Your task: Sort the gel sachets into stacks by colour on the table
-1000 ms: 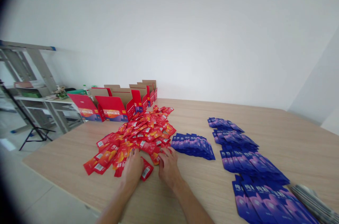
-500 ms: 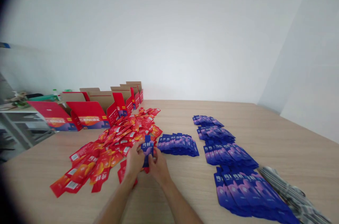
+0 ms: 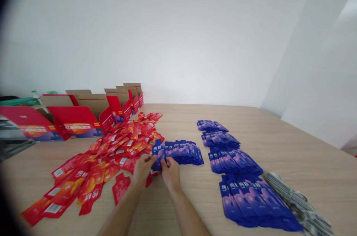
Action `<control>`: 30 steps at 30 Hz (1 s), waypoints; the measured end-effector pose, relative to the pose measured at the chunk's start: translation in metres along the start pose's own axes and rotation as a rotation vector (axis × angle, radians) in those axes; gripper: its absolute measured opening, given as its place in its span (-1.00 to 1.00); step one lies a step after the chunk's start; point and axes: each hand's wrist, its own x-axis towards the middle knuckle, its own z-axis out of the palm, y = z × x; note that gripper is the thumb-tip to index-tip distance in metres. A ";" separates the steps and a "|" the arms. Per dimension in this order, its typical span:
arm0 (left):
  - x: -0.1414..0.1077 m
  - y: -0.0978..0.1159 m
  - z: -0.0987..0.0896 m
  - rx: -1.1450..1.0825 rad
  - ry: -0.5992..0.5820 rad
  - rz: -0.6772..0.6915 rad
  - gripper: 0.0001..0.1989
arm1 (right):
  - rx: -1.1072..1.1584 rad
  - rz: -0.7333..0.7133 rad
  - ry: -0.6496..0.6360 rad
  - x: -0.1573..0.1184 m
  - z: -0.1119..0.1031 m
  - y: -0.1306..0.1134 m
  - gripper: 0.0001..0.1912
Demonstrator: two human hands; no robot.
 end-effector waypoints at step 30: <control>-0.049 0.030 0.123 -0.277 -0.235 -0.059 -0.62 | -0.623 -0.202 0.119 -0.034 -0.146 -0.033 -0.46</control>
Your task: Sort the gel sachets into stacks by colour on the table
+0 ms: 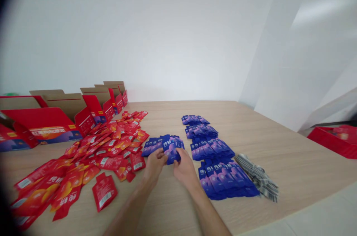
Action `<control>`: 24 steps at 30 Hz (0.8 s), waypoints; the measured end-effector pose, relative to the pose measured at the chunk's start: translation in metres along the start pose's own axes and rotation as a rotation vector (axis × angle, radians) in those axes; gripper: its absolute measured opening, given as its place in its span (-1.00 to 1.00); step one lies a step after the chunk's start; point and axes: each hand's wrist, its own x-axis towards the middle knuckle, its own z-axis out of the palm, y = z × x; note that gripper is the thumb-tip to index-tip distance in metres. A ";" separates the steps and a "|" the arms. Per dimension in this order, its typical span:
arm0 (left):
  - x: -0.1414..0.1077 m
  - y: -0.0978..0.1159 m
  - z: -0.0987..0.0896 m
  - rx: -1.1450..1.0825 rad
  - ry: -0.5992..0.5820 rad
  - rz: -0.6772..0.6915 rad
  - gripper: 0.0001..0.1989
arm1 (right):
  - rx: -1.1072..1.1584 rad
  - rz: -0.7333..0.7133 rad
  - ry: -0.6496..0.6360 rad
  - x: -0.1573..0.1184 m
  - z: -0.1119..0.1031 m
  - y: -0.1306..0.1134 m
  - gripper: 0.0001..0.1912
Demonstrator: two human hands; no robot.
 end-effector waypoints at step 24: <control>-0.001 -0.021 0.195 0.969 -0.209 0.488 -0.65 | -0.466 -0.009 0.061 0.021 -0.158 0.141 -0.60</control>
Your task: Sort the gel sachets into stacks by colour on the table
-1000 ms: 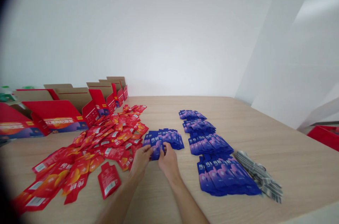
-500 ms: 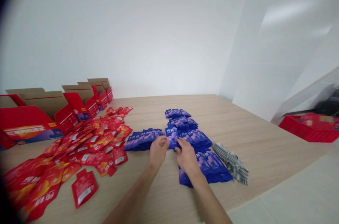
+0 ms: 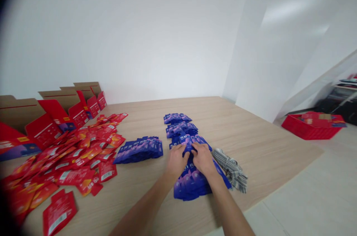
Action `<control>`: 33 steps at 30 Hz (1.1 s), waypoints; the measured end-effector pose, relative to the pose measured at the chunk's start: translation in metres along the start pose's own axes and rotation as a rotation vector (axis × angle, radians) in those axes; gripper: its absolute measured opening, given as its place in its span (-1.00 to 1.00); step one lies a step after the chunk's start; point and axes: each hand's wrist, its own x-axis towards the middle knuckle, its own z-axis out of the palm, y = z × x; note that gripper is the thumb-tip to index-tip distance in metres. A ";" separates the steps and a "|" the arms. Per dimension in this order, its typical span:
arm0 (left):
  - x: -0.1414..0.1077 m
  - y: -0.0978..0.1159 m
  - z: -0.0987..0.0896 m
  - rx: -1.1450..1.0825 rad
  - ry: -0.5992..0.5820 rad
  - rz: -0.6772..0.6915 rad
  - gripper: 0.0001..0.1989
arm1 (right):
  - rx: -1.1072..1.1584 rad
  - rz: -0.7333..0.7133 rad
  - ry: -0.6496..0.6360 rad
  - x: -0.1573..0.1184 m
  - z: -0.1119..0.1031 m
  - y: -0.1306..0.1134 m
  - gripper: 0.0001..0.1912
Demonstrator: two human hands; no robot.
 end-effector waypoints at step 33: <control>-0.010 -0.029 -0.033 0.242 0.073 -0.095 -0.47 | -0.063 -0.057 0.009 0.022 0.023 -0.050 -0.61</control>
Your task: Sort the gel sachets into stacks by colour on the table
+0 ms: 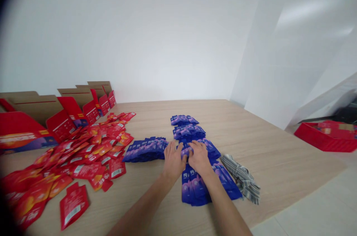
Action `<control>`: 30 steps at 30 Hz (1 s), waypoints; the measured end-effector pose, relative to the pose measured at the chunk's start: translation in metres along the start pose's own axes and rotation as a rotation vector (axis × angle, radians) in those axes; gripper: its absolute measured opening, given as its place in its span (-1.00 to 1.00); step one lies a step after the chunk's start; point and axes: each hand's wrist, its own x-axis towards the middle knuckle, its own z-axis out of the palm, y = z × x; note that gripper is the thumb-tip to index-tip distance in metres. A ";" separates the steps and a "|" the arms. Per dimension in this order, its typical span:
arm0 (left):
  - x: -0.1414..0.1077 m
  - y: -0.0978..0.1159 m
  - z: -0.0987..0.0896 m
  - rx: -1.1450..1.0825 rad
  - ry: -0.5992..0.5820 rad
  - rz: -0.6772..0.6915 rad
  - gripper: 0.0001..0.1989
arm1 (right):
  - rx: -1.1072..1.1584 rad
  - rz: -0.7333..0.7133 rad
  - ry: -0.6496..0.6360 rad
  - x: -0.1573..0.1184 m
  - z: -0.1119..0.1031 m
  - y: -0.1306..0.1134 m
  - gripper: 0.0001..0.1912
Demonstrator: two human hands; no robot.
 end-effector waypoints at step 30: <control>-0.008 -0.215 -0.063 0.097 -0.331 -0.207 -0.10 | 0.122 0.051 -0.359 0.020 0.114 -0.145 0.08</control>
